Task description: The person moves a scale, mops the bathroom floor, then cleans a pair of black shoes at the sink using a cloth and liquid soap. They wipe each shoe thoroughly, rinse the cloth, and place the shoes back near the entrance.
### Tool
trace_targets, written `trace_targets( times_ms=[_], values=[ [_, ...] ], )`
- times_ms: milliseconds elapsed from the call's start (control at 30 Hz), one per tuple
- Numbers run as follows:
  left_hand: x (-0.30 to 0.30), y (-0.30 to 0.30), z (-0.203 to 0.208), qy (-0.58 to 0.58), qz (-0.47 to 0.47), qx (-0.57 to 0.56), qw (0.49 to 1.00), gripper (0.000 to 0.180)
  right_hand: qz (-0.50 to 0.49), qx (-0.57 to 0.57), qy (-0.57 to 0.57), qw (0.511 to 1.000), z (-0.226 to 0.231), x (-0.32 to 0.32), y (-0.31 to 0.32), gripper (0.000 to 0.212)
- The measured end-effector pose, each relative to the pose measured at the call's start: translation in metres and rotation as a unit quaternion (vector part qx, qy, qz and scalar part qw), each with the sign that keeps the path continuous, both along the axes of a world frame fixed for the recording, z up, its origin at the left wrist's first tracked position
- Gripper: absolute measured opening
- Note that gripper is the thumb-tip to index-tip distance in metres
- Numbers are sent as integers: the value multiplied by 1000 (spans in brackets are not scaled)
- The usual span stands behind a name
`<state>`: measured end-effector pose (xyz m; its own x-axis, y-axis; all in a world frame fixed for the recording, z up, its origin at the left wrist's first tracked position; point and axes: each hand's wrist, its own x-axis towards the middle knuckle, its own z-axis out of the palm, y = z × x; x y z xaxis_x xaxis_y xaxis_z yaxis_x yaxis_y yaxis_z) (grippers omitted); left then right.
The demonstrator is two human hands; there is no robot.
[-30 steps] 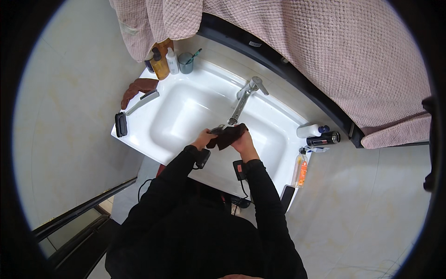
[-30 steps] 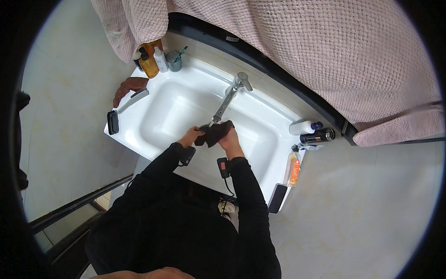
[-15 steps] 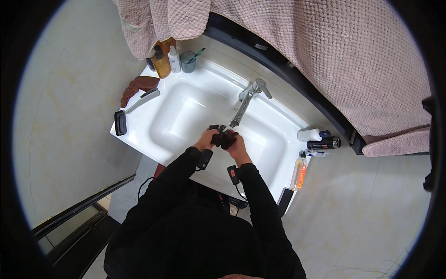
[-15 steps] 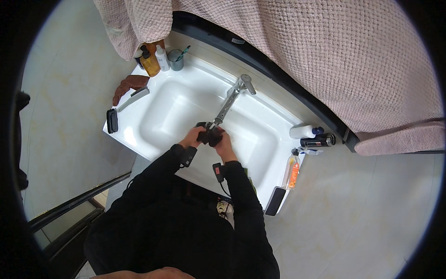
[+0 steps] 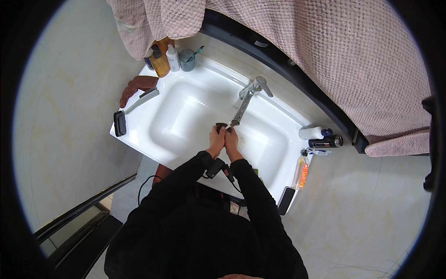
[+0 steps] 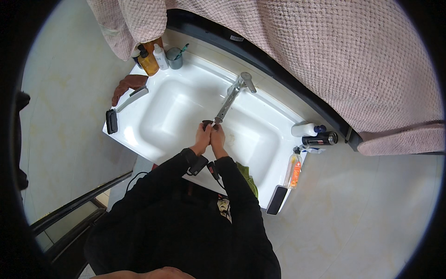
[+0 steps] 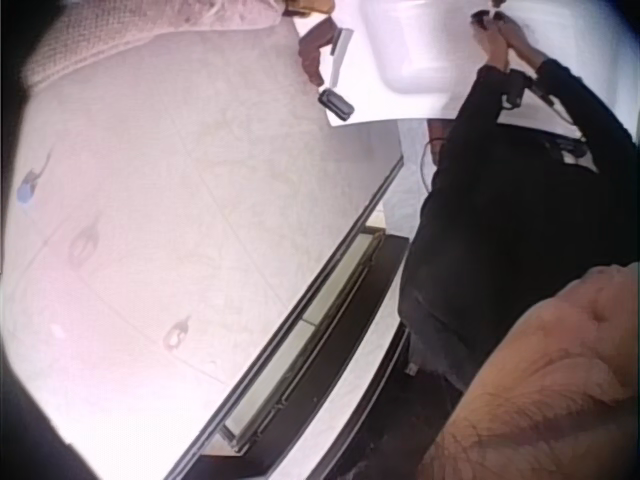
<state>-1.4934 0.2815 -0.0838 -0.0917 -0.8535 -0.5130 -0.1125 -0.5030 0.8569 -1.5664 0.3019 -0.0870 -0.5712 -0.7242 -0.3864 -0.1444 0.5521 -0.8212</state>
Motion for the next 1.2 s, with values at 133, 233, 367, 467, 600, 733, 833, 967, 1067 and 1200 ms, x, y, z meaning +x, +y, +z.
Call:
trace_targets(
  times_ms=[133,233,367,467,600,733,833,967,1067,1200],
  values=[
    [5,-6,18,-46,-8,-30,998,34,5,39,-16,999,2,0,0,40],
    [9,-13,29,-92,-55,-17,994,32,14,31,20,999,-8,2,-4,41],
    [13,-15,23,-167,-133,-37,976,32,4,48,13,999,-22,4,-3,41],
    [15,-15,4,-119,-115,-46,985,35,20,44,-65,997,-20,-1,5,32],
    [25,-17,-17,57,7,87,995,41,-77,-119,-473,870,-6,-14,20,16],
    [25,-6,-21,205,-24,160,965,47,-101,-46,-588,801,-9,-20,20,23],
    [16,2,-17,127,-14,80,989,43,-175,-102,-533,821,-19,-9,13,23],
    [4,-9,-21,-81,6,-33,996,46,-189,-159,-519,818,-18,10,9,22],
    [-2,-17,-35,-110,67,-126,984,35,-149,-153,-570,793,-6,12,6,24],
    [-11,-16,-58,-59,-45,-141,987,39,-146,-215,-632,730,10,10,2,29]
  ],
)
